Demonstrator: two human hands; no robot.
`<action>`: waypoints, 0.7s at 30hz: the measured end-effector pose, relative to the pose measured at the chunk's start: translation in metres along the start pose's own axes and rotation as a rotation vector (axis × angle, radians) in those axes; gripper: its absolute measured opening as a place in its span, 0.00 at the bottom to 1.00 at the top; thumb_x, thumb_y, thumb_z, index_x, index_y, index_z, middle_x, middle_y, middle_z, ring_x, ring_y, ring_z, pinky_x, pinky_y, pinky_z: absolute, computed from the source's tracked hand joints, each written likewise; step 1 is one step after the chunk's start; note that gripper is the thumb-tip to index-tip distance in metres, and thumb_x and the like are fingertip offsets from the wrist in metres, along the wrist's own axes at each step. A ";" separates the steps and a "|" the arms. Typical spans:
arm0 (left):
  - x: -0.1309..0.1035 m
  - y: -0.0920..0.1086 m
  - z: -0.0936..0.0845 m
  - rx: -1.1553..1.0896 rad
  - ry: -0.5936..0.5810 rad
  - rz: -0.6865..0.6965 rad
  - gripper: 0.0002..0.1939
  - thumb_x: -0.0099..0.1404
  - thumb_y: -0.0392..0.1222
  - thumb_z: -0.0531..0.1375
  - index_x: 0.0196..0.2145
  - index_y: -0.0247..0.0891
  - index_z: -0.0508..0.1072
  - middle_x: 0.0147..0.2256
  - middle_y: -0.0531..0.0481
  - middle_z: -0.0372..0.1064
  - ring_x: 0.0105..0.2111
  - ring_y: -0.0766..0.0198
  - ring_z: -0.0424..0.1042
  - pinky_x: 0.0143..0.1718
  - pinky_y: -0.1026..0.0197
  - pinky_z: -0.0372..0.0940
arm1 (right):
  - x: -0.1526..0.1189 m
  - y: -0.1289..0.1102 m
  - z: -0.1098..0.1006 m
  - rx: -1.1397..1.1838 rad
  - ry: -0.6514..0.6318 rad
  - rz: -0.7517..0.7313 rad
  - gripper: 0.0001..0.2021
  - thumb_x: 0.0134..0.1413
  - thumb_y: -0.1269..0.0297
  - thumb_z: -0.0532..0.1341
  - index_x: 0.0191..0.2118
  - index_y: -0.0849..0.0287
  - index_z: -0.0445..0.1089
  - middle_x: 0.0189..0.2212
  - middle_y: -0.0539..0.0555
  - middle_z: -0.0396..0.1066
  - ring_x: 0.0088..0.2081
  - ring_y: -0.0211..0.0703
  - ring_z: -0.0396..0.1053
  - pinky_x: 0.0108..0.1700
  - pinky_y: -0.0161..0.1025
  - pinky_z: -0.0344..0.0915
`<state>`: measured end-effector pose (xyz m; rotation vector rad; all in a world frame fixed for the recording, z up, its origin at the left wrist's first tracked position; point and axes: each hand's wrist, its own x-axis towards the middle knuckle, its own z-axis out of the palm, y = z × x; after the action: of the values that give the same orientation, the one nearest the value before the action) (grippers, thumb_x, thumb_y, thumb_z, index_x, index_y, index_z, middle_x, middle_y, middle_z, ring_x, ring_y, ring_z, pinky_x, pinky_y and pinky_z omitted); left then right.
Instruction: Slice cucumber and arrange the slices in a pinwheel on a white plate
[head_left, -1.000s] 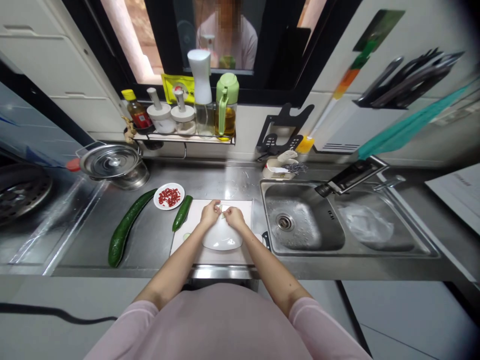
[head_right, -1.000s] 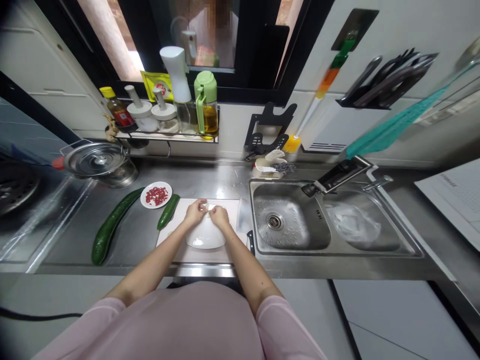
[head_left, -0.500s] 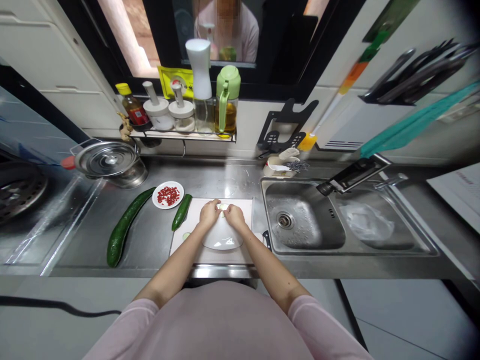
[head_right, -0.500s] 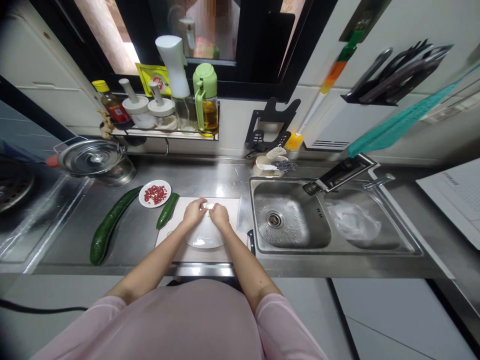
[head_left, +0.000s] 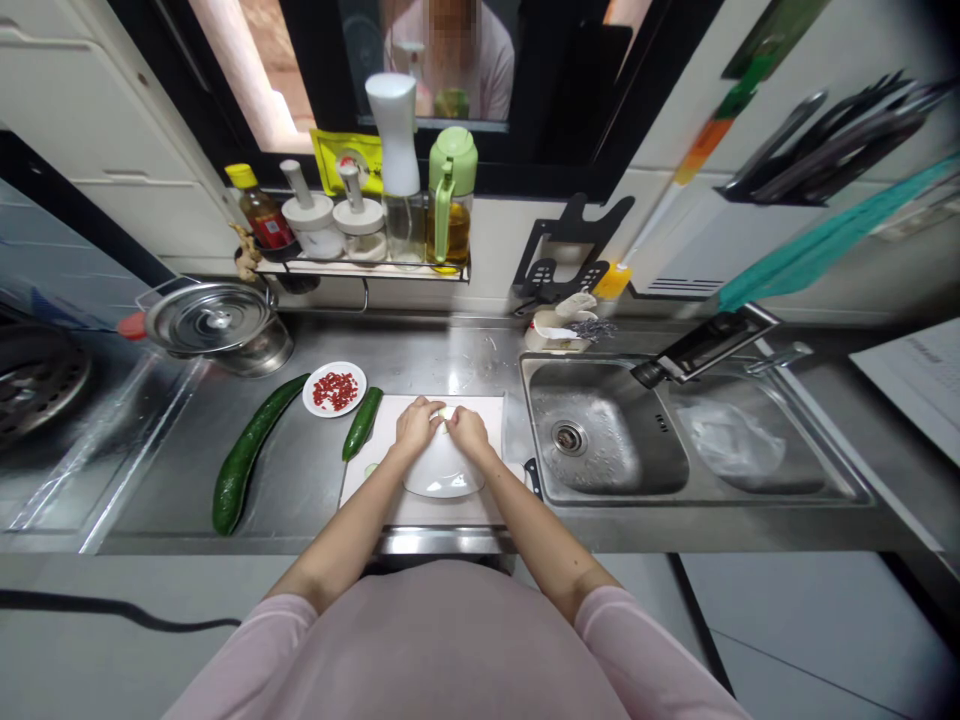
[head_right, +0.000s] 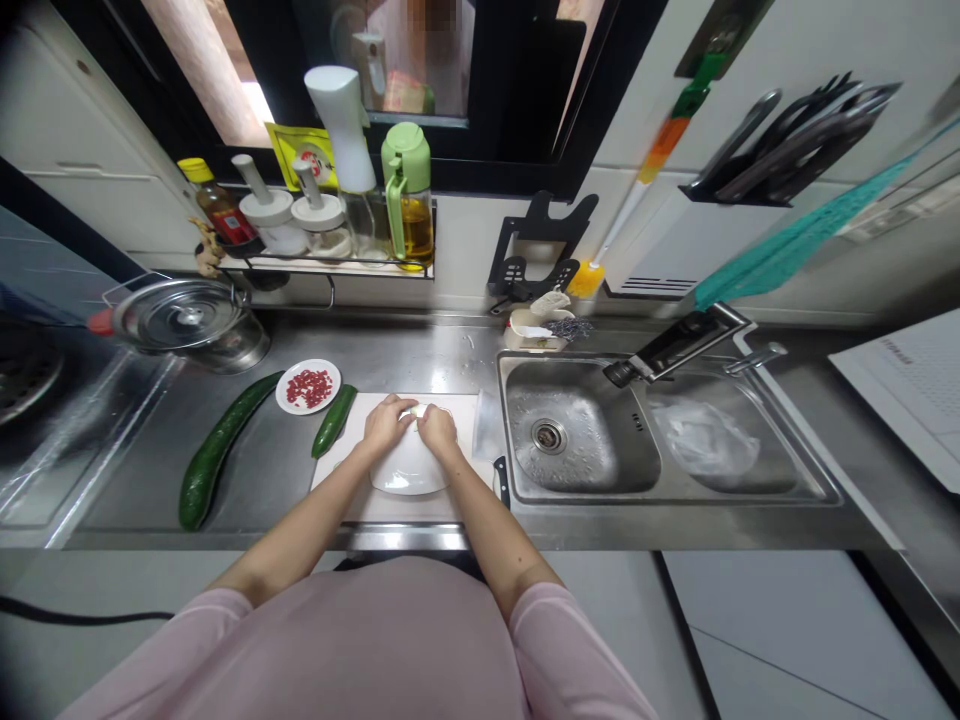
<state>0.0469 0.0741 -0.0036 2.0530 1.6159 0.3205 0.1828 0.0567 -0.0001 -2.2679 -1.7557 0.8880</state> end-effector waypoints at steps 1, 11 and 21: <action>0.000 0.000 0.000 0.000 -0.002 -0.003 0.17 0.66 0.44 0.56 0.52 0.48 0.74 0.44 0.47 0.68 0.44 0.58 0.68 0.45 0.61 0.62 | 0.000 0.000 0.000 -0.003 -0.001 -0.004 0.06 0.58 0.65 0.57 0.38 0.59 0.69 0.36 0.57 0.73 0.37 0.42 0.70 0.33 0.33 0.56; -0.002 -0.001 0.003 0.095 -0.002 0.020 0.18 0.68 0.46 0.53 0.52 0.49 0.74 0.44 0.46 0.66 0.43 0.58 0.68 0.43 0.61 0.61 | -0.003 0.000 0.000 -0.048 -0.002 -0.016 0.06 0.59 0.64 0.56 0.40 0.58 0.67 0.37 0.57 0.73 0.39 0.44 0.69 0.33 0.34 0.55; -0.004 -0.001 0.006 0.145 0.015 0.002 0.18 0.68 0.48 0.52 0.52 0.49 0.73 0.44 0.45 0.66 0.44 0.57 0.67 0.42 0.60 0.61 | -0.002 -0.002 -0.001 -0.040 -0.001 -0.076 0.06 0.60 0.66 0.56 0.41 0.58 0.67 0.36 0.56 0.74 0.38 0.44 0.70 0.33 0.34 0.53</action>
<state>0.0479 0.0688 -0.0084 2.1635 1.6900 0.2255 0.1809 0.0558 0.0020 -2.2089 -1.8631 0.8474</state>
